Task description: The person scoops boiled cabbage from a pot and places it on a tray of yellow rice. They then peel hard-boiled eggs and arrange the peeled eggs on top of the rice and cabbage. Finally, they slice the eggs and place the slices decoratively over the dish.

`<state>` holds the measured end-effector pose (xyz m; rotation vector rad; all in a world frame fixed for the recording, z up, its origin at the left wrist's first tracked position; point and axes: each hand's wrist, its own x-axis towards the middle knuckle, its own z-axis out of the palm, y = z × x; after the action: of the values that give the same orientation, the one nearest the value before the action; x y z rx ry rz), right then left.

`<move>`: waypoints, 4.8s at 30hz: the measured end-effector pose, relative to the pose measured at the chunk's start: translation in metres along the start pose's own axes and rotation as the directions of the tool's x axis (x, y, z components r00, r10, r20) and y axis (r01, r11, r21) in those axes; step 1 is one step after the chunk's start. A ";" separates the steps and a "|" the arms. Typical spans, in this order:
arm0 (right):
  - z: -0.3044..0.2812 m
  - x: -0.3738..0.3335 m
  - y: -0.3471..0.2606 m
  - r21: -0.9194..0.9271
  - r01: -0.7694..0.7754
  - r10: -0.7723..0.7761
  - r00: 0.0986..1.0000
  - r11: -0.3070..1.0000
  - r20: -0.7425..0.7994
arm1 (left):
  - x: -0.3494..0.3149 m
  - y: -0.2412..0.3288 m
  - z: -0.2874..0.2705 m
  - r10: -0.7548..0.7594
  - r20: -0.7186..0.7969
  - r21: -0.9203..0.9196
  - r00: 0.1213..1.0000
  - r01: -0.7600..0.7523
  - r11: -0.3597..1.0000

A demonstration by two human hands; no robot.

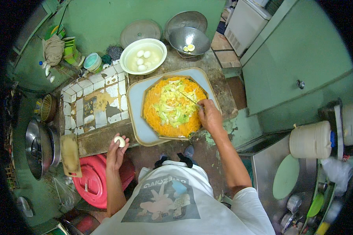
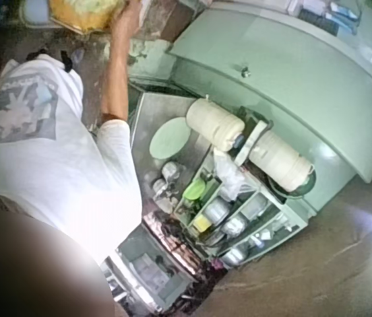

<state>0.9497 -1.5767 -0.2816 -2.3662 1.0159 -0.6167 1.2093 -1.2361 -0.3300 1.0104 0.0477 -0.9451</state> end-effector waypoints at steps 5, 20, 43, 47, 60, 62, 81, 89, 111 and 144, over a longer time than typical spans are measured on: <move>0.043 -0.037 -0.050 0.136 0.032 -0.048 0.993 0.990 0.111 | 0.004 0.004 0.005 -0.047 0.092 0.063 0.995 0.042 0.997; 0.089 -0.092 -0.092 0.233 -0.056 0.044 0.998 0.971 0.054 | -0.005 0.014 -0.006 -0.066 0.129 0.097 0.990 0.053 0.994; 0.011 -0.103 -0.033 0.080 -0.015 0.002 0.986 0.997 0.168 | 0.006 0.021 0.005 -0.043 0.153 0.040 0.987 0.037 0.999; 0.004 -0.109 -0.029 0.074 -0.120 0.104 0.977 0.990 0.187 | 0.002 0.012 0.007 -0.020 0.086 0.019 0.996 0.019 1.000; -0.007 -0.092 -0.026 0.086 -0.104 0.078 0.960 0.991 0.268 | 0.026 -0.009 0.059 -0.082 0.105 0.354 0.991 0.040 0.934; -0.013 -0.090 -0.018 0.144 -0.158 0.131 0.976 0.977 0.176 | 0.030 -0.012 0.077 -0.105 0.106 0.558 0.989 0.028 0.829; -0.017 -0.071 0.025 0.459 -0.418 0.412 0.903 0.784 0.118 | 0.076 -0.032 0.186 0.067 0.395 0.883 0.916 -0.359 -0.302; -0.036 -0.036 0.032 0.186 -0.147 0.125 0.984 0.972 0.125 | 0.074 0.165 -0.017 0.591 -0.139 0.967 0.795 -0.021 0.255; 0.037 0.061 -0.032 0.012 0.146 -0.144 0.955 0.989 0.257 | -0.011 0.000 -0.043 0.018 -0.270 0.022 0.963 -0.013 1.000; -0.028 -0.093 -0.009 0.081 -0.263 0.261 0.965 0.961 0.038 | 0.045 0.010 0.018 -0.049 0.172 0.020 0.984 0.046 0.999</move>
<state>0.8808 -1.5083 -0.2734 -2.1127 1.2393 -0.5160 1.2374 -1.2762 -0.3324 0.9418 -0.0803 -1.0751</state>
